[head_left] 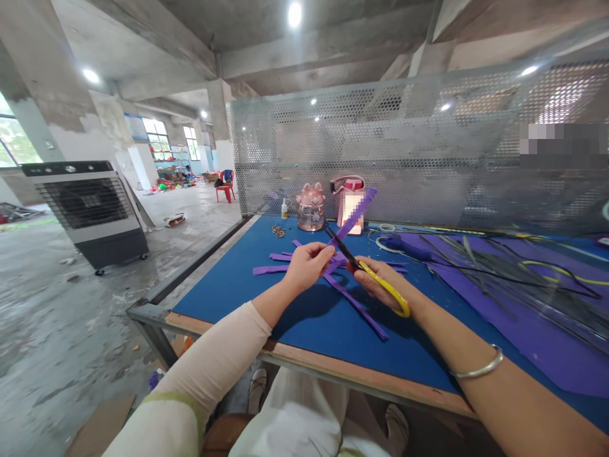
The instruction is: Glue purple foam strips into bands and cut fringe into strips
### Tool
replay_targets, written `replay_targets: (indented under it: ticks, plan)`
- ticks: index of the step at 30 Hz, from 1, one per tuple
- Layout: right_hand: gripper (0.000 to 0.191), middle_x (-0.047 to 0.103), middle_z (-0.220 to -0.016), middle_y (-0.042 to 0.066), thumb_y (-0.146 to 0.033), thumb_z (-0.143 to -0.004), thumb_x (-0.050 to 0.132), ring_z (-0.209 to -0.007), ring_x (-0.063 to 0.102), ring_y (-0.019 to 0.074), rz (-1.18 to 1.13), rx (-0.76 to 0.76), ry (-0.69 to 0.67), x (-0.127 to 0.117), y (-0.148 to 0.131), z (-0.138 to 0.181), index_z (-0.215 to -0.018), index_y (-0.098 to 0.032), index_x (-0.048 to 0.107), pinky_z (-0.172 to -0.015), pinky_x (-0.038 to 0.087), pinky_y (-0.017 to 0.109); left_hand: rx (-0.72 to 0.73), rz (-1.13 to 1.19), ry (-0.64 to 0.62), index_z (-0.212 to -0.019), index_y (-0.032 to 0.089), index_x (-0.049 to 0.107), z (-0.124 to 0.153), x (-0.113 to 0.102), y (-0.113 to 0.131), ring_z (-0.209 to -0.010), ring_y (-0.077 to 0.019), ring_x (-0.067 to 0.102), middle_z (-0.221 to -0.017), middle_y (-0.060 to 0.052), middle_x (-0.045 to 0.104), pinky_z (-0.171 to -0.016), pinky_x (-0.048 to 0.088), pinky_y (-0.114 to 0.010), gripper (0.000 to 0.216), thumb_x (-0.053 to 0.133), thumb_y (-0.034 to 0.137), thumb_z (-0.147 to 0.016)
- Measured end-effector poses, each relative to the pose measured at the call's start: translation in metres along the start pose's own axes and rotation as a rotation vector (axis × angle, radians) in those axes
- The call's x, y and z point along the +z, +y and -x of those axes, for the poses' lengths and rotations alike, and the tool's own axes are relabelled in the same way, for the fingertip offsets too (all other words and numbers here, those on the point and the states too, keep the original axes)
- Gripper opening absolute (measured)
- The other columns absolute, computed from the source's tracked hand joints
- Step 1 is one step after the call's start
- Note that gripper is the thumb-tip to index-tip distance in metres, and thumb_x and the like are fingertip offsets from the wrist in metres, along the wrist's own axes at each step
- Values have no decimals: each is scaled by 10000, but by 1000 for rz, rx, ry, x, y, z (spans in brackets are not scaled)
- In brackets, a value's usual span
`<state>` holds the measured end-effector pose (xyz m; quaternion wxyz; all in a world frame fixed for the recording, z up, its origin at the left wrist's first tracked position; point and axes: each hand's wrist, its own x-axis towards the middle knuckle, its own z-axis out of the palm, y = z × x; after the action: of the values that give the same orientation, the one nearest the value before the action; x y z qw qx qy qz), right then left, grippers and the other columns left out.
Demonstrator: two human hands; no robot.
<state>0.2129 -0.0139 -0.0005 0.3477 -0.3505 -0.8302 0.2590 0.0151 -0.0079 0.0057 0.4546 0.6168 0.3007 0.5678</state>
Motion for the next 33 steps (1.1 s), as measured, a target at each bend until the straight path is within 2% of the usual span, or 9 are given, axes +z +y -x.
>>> replay_targets:
  ticks: [5,10,17,24,28,33]
  plan:
    - [705,548,-842,39,-796,-762,413,-693,508,173,-33,-13,-34,1,-3,3,-1117,-196,512,-552,409,288,25,24,36,-723,137,590,-2,1,-1,-393,-46,360,-460,70,425,-413,283,-190,399,613,534,-755]
    - [691,551,-917,65,-785,-767,420,-790,532,206,-33,-9,-37,2,-6,3,-1109,-192,508,-582,429,294,39,17,37,-710,141,586,-2,1,-2,-415,-46,354,-461,73,417,-434,277,-192,385,625,522,-750]
    - [585,477,-733,-9,-740,-791,452,-573,408,116,-12,6,-24,1,-4,1,-979,-191,523,-493,343,262,43,5,19,-739,136,610,-2,1,-4,-437,-52,357,-469,70,423,-449,276,-198,399,634,534,-734]
    - [465,459,-673,-41,-629,-855,480,-508,386,81,13,23,-9,0,-1,-1,-940,-175,533,-484,338,242,48,-2,33,-725,137,608,-1,0,-3,-440,-53,367,-471,69,420,-450,286,-196,386,628,522,-744]
    - [535,482,-703,-14,-695,-827,451,-575,438,123,-2,11,-14,1,-3,0,-980,-188,532,-501,359,267,50,6,46,-728,136,613,-2,0,-4,-435,-51,366,-470,67,425,-446,284,-194,373,624,507,-755]
    - [689,550,-872,49,-803,-747,421,-742,526,199,-33,-15,-34,2,-6,2,-1079,-206,516,-580,431,306,47,29,70,-750,140,610,-4,0,-7,-429,-51,365,-477,70,420,-443,288,-194,392,610,532,-761]
